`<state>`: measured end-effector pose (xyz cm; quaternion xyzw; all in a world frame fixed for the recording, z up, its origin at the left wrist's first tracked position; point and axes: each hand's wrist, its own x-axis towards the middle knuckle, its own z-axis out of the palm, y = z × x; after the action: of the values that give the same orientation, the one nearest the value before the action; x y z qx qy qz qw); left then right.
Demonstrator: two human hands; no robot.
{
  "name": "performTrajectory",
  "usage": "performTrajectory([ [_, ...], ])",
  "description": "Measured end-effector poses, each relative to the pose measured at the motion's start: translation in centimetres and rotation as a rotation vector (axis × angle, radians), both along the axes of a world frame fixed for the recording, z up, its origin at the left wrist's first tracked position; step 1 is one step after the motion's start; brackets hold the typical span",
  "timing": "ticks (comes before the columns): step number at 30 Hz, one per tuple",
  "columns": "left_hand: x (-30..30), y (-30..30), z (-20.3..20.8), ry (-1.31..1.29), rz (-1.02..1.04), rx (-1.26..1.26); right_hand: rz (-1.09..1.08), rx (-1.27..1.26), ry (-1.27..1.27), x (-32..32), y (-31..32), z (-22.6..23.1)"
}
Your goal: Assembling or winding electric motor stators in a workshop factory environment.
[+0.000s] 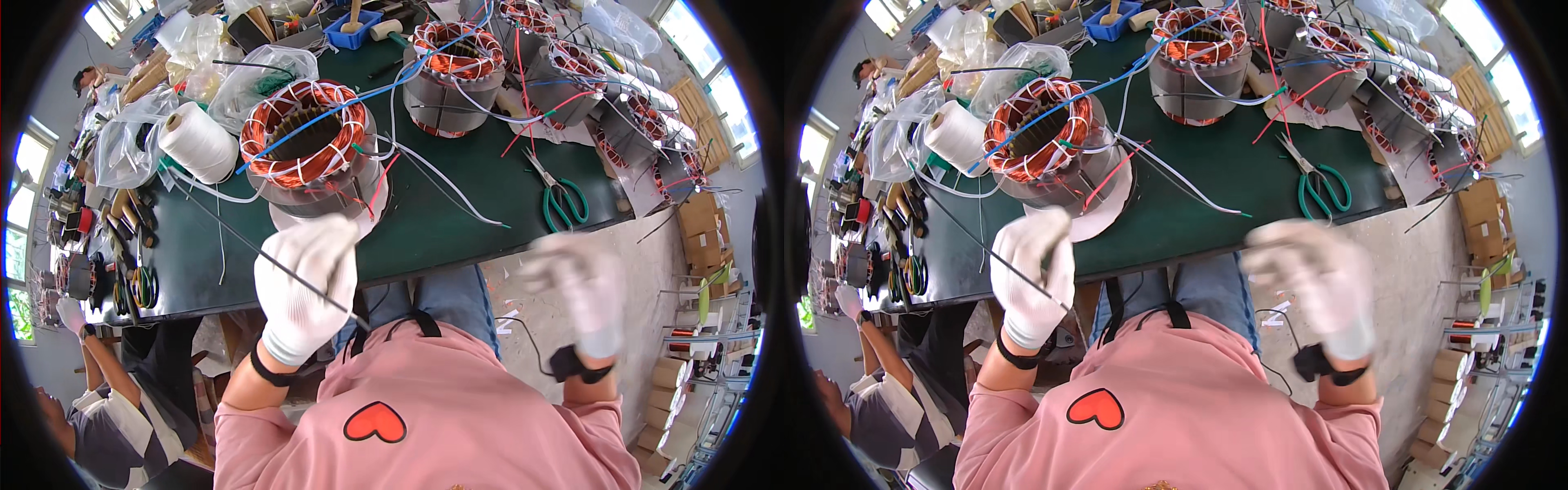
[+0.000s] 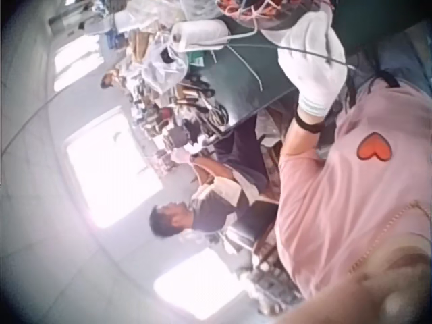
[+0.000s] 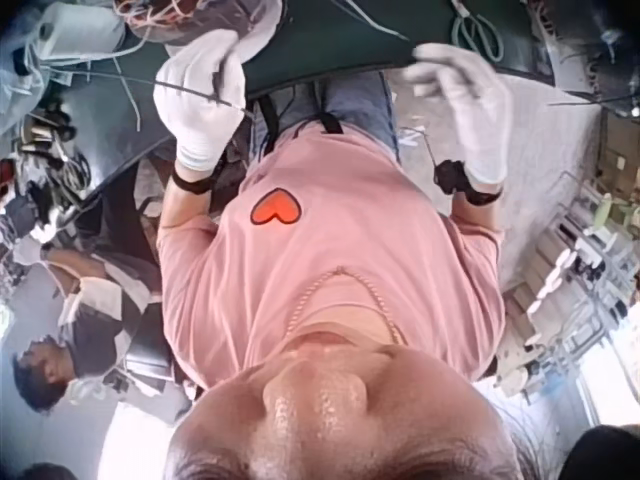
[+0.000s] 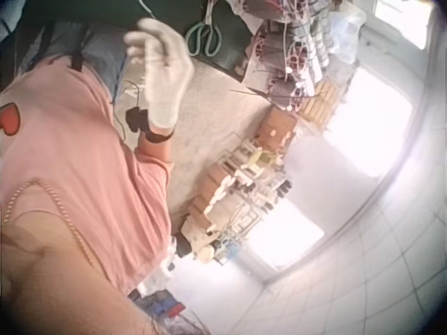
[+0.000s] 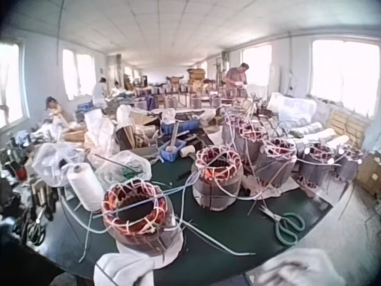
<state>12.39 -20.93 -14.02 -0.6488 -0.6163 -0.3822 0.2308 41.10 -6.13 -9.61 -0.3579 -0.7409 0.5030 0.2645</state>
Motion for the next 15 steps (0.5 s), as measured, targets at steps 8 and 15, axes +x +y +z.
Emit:
performTrajectory([
  [8, 1.5, 2.9, 0.2, -0.194, 0.083, 0.073, 0.208, 0.378, 0.217, -12.8, -1.0, -4.8],
  [15, 0.6, 0.6, 1.0, -1.438, -0.053, -0.131, 0.43, 0.682, 0.381, -17.7, 2.0, -6.8],
])
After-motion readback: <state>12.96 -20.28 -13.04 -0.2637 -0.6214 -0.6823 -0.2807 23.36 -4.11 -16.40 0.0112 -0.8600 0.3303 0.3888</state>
